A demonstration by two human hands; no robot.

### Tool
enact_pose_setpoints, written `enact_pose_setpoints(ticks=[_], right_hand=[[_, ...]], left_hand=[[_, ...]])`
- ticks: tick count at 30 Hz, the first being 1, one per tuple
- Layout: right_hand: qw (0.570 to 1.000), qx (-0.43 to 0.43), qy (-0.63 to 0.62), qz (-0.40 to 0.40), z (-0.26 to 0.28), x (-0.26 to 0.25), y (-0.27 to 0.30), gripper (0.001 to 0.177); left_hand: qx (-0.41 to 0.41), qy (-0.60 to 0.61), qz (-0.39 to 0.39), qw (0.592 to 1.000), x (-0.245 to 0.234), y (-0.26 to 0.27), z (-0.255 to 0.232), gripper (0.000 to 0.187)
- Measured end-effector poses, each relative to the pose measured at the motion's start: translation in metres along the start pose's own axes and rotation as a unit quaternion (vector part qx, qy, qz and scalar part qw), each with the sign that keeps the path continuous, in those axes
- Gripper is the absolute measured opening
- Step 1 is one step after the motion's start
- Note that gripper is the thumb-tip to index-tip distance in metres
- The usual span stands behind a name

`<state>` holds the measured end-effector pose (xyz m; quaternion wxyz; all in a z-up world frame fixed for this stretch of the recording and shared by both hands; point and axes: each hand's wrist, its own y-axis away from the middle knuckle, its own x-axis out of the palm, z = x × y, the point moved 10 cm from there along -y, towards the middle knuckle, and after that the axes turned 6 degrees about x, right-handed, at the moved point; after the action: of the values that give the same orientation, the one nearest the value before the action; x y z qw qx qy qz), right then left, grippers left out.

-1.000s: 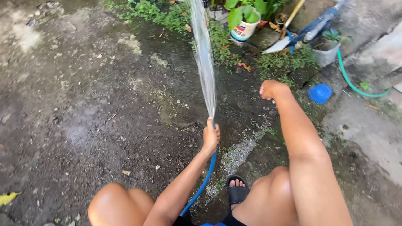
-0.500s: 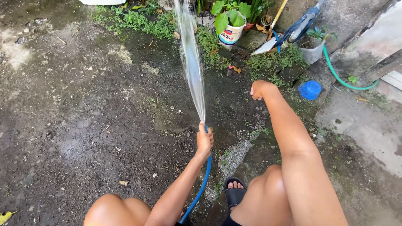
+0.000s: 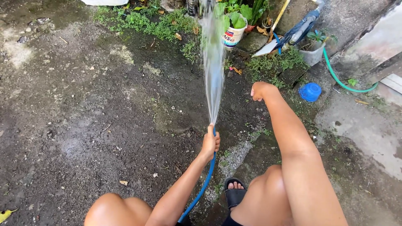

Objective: The person waters plants and an outdoor area using a water hose.

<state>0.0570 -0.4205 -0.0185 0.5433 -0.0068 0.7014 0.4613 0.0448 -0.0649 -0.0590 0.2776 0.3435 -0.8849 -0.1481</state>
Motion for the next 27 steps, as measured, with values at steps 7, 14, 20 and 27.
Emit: enact_pose_setpoints(ticks=[7, 14, 20, 27], right_hand=[[1.0, -0.003, 0.0, -0.005, 0.001, -0.002, 0.003, 0.043], [1.0, -0.002, -0.011, -0.003, -0.003, -0.001, -0.003, 0.045], [1.0, 0.004, 0.006, -0.006, -0.002, -0.002, 0.003, 0.047], [1.0, 0.001, -0.007, -0.004, -0.008, 0.001, -0.008, 0.046]], left_hand=[[-0.038, 0.053, 0.036, 0.997, 0.008, 0.002, 0.002, 0.063], [-0.026, 0.078, 0.033, 0.996, 0.008, 0.001, -0.004, 0.064], [0.031, 0.045, -0.007, 0.998, 0.003, 0.009, -0.019, 0.063], [0.054, 0.04, -0.04, 0.997, -0.005, 0.006, -0.017, 0.061]])
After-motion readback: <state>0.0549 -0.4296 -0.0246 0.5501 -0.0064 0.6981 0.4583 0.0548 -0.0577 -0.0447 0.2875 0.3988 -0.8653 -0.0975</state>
